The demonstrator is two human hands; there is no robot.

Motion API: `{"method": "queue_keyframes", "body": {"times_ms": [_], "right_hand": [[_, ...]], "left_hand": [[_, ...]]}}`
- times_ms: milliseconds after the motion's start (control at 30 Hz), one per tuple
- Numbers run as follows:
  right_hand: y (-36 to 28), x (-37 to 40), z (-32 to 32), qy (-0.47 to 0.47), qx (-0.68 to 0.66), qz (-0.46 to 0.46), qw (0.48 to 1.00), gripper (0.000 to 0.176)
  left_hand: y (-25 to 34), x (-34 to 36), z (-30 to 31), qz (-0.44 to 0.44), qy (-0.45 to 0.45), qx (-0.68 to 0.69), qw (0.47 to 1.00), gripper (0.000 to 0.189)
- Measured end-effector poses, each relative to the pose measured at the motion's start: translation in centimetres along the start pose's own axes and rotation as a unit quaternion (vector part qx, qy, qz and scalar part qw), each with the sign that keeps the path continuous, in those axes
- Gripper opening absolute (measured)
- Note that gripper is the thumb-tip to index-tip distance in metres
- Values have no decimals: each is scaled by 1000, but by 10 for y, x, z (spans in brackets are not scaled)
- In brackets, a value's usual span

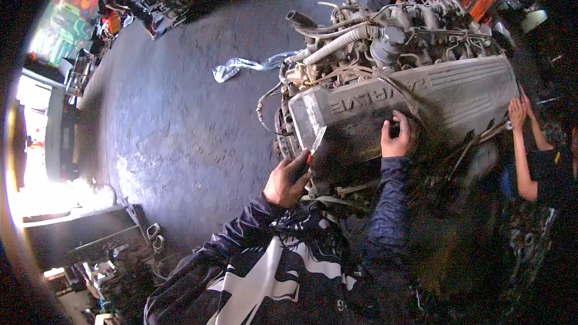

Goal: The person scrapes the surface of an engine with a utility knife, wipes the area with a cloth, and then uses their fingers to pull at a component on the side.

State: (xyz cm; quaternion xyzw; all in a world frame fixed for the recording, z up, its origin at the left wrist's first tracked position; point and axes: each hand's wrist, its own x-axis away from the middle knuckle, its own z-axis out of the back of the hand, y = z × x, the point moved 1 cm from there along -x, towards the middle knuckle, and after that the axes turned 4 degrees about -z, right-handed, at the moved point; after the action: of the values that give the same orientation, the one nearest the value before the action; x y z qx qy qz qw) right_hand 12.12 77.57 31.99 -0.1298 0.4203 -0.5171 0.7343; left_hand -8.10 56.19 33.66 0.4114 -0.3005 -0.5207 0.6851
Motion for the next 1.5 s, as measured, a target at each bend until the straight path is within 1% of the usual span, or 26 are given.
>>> {"method": "queue_keyframes", "body": {"times_ms": [33,100,167,200,300,333,367,400,500,533,567,633,700,767,833,900,967,1033,1100,1167,1200,1233,1367,1433,1467,1500], "right_hand": [[-2,-1,1,1,8,20,1000,30],[-4,2,1,0,9,12,1000,30],[-8,2,4,-4,12,-8,1000,30],[0,0,3,-7,23,18,1000,30],[4,-1,1,2,29,35,999,30],[7,0,-5,19,-20,29,999,30],[9,10,-3,12,-17,24,999,30],[11,10,-2,11,-14,19,1000,31],[1,1,0,15,-6,15,1000,31],[1,1,1,-10,9,4,1000,31],[1,1,2,-37,24,-8,999,32],[1,2,1,-39,18,-15,999,32],[1,1,1,-33,10,-15,999,32],[2,2,0,-28,2,5,1000,32],[2,0,1,-17,8,8,1000,32],[4,1,-2,-13,15,5,1000,31],[7,4,-3,-12,-28,-35,999,33],[5,2,-1,-8,-25,-33,999,31],[2,-1,2,-1,17,25,1000,32],[-4,0,1,1,9,14,1000,33],[-6,2,3,-13,21,-3,1000,32],[-8,3,5,-24,33,-19,999,32],[-4,-4,3,-21,26,-4,999,32],[-5,2,5,-32,50,-24,998,32],[-14,2,9,-27,39,-27,999,32],[-5,3,7,-25,38,-26,999,32]], "left_hand": [[1,-4,2,-3,2,0,1000,53],[1,-6,5,43,-34,-6,998,53],[1,-1,3,44,-23,14,999,54],[0,1,2,48,-26,15,998,53],[-6,-11,6,36,-27,7,999,53],[-8,-19,8,45,-19,43,998,53],[-10,-18,8,58,-11,81,995,53],[-10,-14,6,58,-9,85,995,53],[-9,-3,7,23,-51,21,998,51],[-3,-1,10,6,-40,14,999,51],[-1,-5,13,7,-41,13,999,51],[-1,-10,17,-5,-50,30,998,53],[1,-8,13,5,-42,22,999,53],[0,-3,7,42,-34,-3,999,52],[-2,-6,8,35,-24,-1,999,52],[-6,-7,12,-8,-30,17,999,53],[-1,-1,11,9,-29,14,999,53],[2,5,5,42,-39,6,998,53],[2,4,6,24,-29,0,999,52],[0,-1,11,-15,-11,0,1000,52],[1,-1,11,7,-17,-3,1000,53],[0,3,9,9,-19,-3,1000,53],[-1,-3,11,5,-11,-6,1000,53],[-2,-4,14,-17,-36,-4,999,54],[5,-4,16,2,-38,-8,999,53],[4,0,13,0,-37,-8,999,53]]}}
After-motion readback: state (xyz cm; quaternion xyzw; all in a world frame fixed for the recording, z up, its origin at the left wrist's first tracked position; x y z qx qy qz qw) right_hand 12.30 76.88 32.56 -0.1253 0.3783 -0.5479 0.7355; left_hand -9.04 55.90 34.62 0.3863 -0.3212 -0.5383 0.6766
